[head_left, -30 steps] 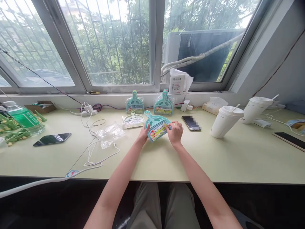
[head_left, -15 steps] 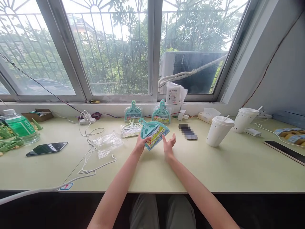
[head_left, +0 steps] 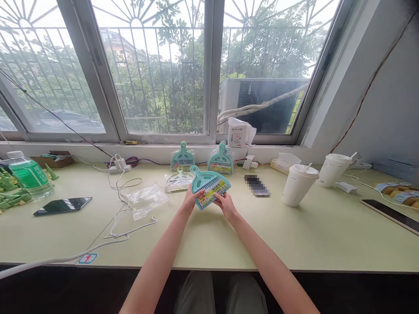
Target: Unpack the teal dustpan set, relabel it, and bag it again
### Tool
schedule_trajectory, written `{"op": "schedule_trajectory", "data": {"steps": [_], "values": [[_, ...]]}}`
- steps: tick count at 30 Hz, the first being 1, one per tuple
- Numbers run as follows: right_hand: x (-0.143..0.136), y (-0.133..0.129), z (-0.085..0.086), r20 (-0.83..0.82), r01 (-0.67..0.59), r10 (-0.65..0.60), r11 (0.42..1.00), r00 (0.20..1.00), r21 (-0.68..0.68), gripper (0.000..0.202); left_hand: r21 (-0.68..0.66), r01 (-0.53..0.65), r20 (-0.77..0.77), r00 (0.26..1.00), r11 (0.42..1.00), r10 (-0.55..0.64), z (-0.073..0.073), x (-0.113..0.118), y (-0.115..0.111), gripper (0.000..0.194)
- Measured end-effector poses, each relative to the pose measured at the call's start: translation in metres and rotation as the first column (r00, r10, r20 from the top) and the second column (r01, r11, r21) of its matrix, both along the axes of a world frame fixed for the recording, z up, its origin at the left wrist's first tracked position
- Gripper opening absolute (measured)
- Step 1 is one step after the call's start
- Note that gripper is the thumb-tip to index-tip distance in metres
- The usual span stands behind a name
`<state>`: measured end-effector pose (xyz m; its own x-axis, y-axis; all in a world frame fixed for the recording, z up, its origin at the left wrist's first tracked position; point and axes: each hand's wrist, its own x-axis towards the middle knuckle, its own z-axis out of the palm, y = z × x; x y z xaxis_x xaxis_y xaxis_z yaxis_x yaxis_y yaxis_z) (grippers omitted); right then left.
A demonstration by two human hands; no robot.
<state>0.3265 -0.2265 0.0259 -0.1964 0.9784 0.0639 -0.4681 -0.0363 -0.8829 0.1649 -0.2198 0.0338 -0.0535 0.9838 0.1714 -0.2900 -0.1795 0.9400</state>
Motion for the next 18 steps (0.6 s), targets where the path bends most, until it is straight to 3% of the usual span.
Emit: {"op": "schedule_trajectory", "data": {"steps": [2,5,7,9,11,12,13,15,18], "values": [[0.000,0.001,0.000,0.002,0.009,-0.009,1.000,1.000,-0.001,0.028,-0.063,0.002,-0.043,0.999,0.998,-0.004,0.002,-0.004,0.001,0.052],[0.002,0.001,0.000,0.011,0.027,-0.027,1.000,1.000,0.003,0.028,-0.042,-0.231,-0.332,0.921,0.972,0.205,0.005,-0.021,-0.002,0.040],[0.005,0.001,-0.001,0.020,0.042,-0.042,0.999,0.999,0.012,0.029,0.090,-0.470,-0.504,0.739,0.878,0.447,0.005,-0.040,-0.007,0.032],[0.007,0.002,-0.002,0.027,0.061,-0.061,0.998,0.998,0.017,0.029,0.212,-0.688,-0.605,0.464,0.694,0.646,0.001,-0.061,-0.012,0.034],[0.010,0.003,-0.003,0.031,0.073,-0.073,0.997,0.997,0.016,0.029,0.264,-0.810,-0.700,0.214,0.524,0.682,-0.004,-0.078,-0.017,0.042],[0.011,0.003,-0.004,0.032,0.073,-0.073,0.997,0.997,0.015,0.029,0.255,-0.830,-0.746,0.158,0.496,0.647,-0.007,-0.084,-0.018,0.043],[0.012,0.004,-0.004,0.032,0.069,-0.069,0.998,0.997,0.013,0.030,0.217,-0.829,-0.779,0.171,0.515,0.603,-0.009,-0.087,-0.018,0.043],[0.013,0.004,-0.005,0.039,0.050,-0.050,0.999,0.998,0.010,0.030,0.160,-0.783,-0.787,0.266,0.601,0.557,-0.009,-0.087,-0.018,0.042],[0.014,0.004,-0.005,0.054,0.026,-0.026,1.000,0.998,0.014,0.031,0.279,-0.680,-0.679,0.360,0.678,0.640,-0.004,-0.072,-0.016,0.039]]}}
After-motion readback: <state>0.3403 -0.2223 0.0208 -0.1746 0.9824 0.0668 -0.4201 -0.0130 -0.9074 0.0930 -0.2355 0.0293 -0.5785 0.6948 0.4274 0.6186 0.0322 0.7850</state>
